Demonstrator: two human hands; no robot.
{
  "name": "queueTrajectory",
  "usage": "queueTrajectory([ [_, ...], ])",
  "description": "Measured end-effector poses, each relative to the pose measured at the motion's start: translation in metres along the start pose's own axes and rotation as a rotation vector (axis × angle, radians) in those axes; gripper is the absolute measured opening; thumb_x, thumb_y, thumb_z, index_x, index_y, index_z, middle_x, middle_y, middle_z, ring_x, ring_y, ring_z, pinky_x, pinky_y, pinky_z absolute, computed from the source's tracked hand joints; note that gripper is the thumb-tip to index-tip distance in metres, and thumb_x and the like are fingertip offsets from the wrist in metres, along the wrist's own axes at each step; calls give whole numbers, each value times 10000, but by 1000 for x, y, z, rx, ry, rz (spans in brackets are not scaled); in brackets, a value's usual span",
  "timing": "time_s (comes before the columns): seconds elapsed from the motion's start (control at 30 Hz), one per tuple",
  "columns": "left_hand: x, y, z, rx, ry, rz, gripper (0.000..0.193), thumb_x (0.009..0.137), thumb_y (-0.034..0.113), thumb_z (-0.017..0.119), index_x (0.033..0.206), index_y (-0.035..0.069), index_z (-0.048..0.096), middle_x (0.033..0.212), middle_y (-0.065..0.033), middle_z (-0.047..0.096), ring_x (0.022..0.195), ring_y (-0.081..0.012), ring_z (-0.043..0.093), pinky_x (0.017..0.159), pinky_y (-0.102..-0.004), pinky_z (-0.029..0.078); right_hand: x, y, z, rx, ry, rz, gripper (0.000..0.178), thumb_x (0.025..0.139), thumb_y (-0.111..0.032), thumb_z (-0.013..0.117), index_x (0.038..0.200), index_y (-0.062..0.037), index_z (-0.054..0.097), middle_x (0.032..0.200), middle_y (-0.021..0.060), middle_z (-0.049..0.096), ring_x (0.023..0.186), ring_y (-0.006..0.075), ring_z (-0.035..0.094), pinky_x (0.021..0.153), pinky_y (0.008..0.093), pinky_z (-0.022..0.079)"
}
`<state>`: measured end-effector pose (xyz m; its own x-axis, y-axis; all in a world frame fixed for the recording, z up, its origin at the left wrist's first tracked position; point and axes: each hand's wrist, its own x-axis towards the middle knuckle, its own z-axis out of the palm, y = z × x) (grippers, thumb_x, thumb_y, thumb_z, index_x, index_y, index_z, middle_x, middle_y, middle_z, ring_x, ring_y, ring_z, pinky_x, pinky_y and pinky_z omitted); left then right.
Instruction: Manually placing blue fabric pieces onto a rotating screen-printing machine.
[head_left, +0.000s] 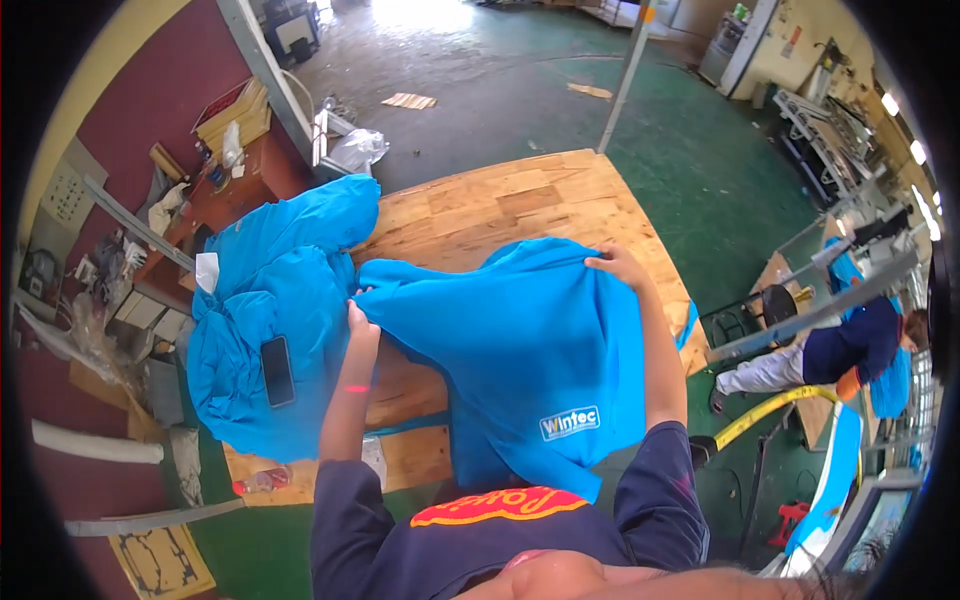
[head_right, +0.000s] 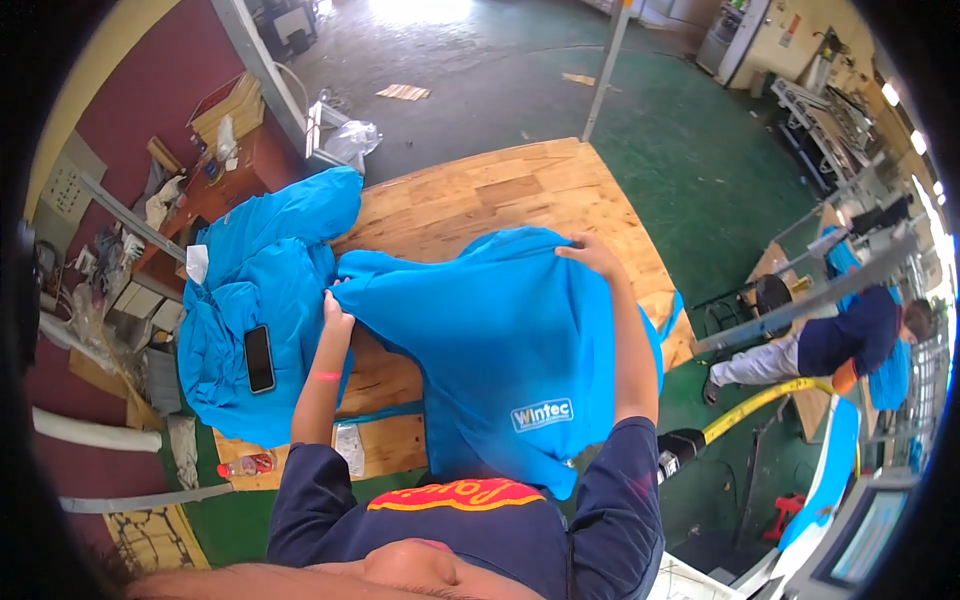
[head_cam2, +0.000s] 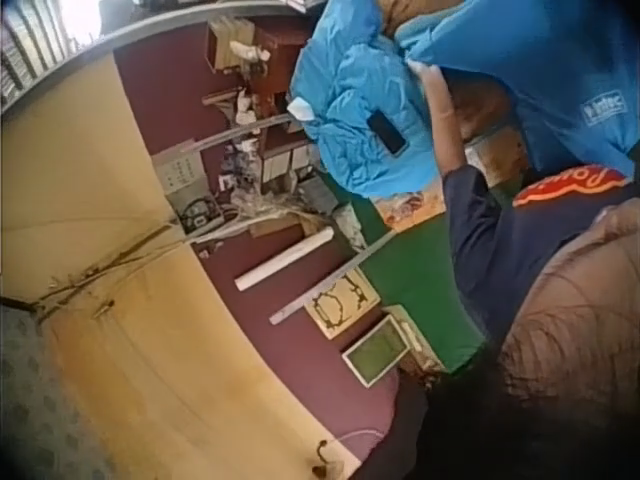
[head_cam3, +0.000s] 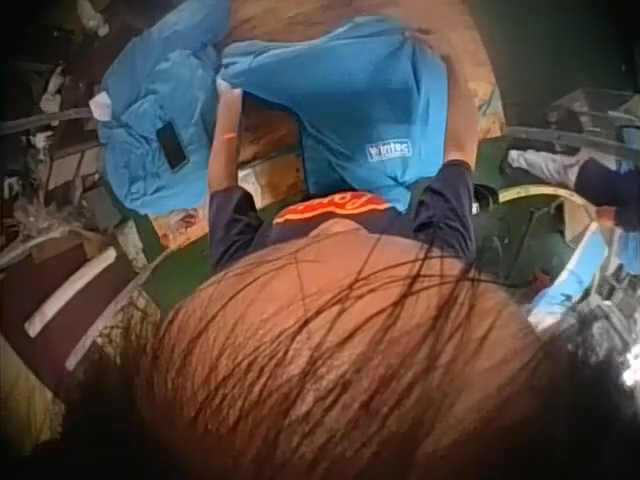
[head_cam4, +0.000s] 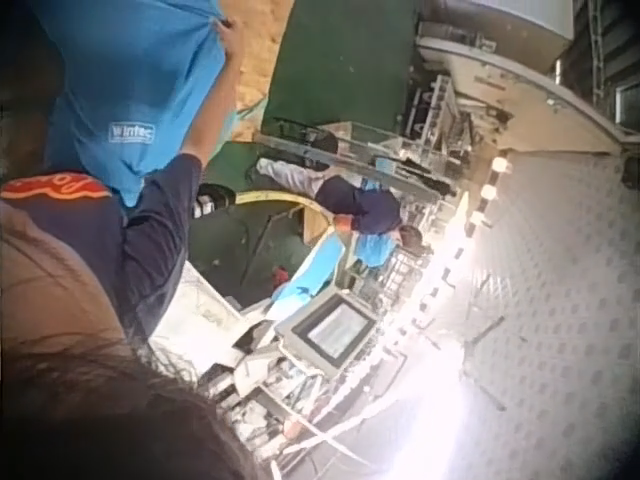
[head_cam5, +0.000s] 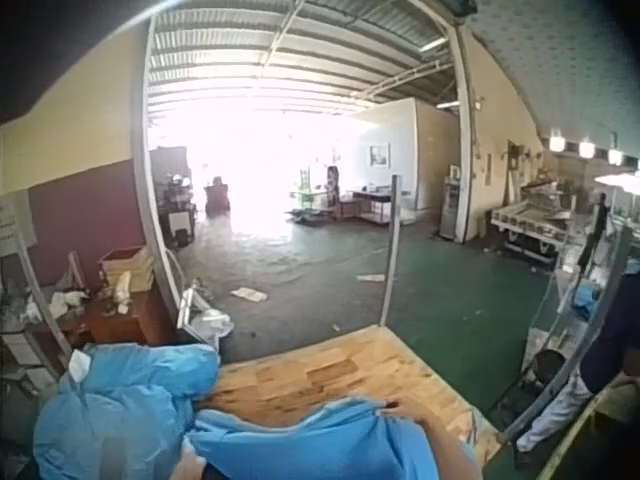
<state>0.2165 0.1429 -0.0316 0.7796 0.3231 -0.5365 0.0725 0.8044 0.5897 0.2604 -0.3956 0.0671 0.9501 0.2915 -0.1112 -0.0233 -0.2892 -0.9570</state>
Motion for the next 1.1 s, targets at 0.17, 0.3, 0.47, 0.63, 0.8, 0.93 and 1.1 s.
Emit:
queueTrajectory([
  [0.17,-8,-29,1,731,57,605,447,939,234,507,1326,26,424,1304,-191,483,1183,-323,478,1021,-478,369,48,81,14,-316,46,12,280,795,-303,714,880,-39,677,756,76,627,678,184,574,654,310,458],
  [0.3,-62,-15,22,1813,-184,1114,422,774,260,733,1157,146,596,1271,-153,507,1177,-327,463,1030,-388,351,50,81,34,-665,429,-262,210,814,-225,662,866,-21,669,883,152,656,819,334,587,741,379,465],
  [0.47,-61,-3,34,1753,-75,1133,77,804,115,673,873,83,663,1139,-109,597,1091,-315,533,952,-410,420,37,75,37,-123,481,-136,140,853,-162,640,879,-27,659,821,92,643,726,183,568,684,302,445],
  [0.63,-67,15,55,1563,-94,1173,150,895,146,585,896,6,639,832,-108,648,810,-260,612,765,-353,469,-15,-12,35,-114,594,-94,107,897,-98,588,935,-24,654,791,60,631,690,119,512,641,248,408],
  [0.8,-43,38,69,1356,47,961,273,977,236,493,942,-5,614,753,-73,586,692,-114,508,636,-279,425,-22,-51,25,-216,728,-270,105,884,-80,595,952,-26,655,820,103,658,709,193,615,634,294,462],
  [0.93,5,31,68,1421,26,1073,273,972,248,489,948,7,617,797,-113,632,702,-196,585,648,-316,453,40,-10,27,-429,671,-245,146,888,-174,581,932,-56,655,860,162,657,775,336,632,663,378,490],
  [1.1,36,23,49,1582,139,1030,233,959,228,494,968,34,622,838,-146,662,733,-305,629,673,-384,484,80,71,59,-594,516,-143,185,898,-240,554,911,-73,633,877,148,659,792,342,628,671,416,493],
])
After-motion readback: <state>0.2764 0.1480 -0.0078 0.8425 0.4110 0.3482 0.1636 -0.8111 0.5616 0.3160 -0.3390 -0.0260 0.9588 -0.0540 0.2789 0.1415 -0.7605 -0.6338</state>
